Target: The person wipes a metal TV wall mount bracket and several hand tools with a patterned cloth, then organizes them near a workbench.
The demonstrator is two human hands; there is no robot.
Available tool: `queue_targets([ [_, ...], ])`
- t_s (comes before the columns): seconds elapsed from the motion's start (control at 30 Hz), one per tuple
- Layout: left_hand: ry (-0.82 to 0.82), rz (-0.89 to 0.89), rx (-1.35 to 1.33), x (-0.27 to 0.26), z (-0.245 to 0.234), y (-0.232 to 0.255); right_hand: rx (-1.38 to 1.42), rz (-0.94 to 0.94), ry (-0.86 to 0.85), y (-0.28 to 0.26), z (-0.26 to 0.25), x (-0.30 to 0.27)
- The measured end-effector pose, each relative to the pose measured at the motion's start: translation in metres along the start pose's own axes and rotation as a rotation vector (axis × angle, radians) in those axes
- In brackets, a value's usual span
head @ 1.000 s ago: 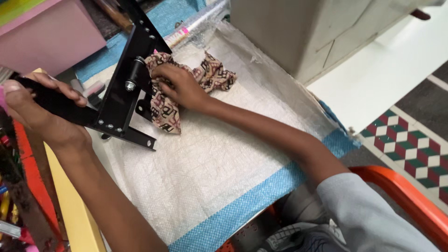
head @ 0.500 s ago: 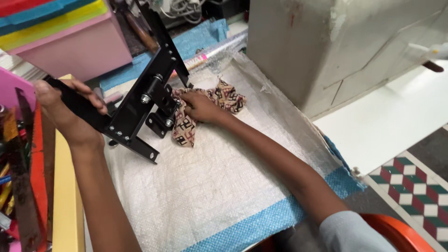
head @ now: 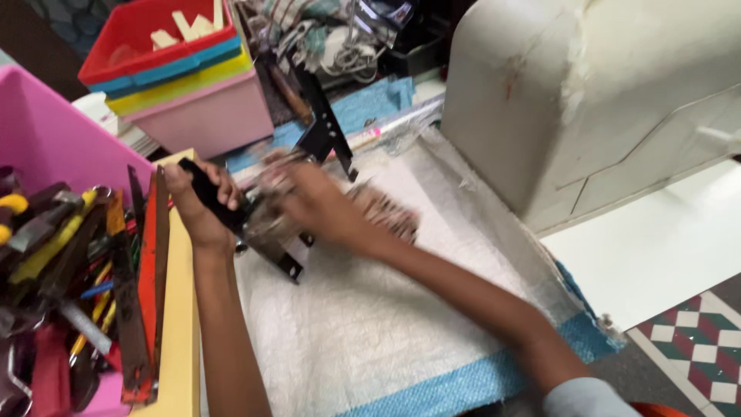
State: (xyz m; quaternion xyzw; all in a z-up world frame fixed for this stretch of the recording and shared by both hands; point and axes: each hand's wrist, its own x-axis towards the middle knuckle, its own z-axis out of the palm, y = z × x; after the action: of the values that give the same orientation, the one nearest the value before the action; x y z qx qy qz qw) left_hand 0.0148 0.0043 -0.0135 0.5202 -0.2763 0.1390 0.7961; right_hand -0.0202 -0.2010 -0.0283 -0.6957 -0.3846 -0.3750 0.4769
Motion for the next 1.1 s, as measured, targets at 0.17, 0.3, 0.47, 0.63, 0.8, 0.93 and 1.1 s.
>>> queue_targets([
  [0.17,0.116,0.29,0.619,0.0,-0.008,0.008,-0.311,-0.155,-0.029,0.002,0.057,0.023],
  [0.3,0.051,0.406,0.537,-0.001,0.019,0.016,-0.284,-0.121,-0.292,0.034,0.06,0.026],
  [0.47,-0.014,0.042,0.181,-0.011,0.033,0.022,-0.283,-0.503,-0.36,0.065,0.033,0.033],
  [0.63,0.023,-0.026,0.246,-0.009,0.038,0.037,-0.374,-0.518,-0.379,0.092,0.008,0.047],
  [0.8,-0.049,-0.046,0.279,-0.012,0.046,0.044,-0.52,-0.408,-0.405,0.142,-0.014,0.044],
  [0.93,-0.135,0.009,0.407,-0.011,0.052,0.041,-0.743,-0.308,-0.366,0.175,-0.065,0.045],
  [1.1,-0.193,0.011,0.449,-0.009,0.054,0.039,-1.151,-0.613,-0.232,0.143,-0.08,0.048],
])
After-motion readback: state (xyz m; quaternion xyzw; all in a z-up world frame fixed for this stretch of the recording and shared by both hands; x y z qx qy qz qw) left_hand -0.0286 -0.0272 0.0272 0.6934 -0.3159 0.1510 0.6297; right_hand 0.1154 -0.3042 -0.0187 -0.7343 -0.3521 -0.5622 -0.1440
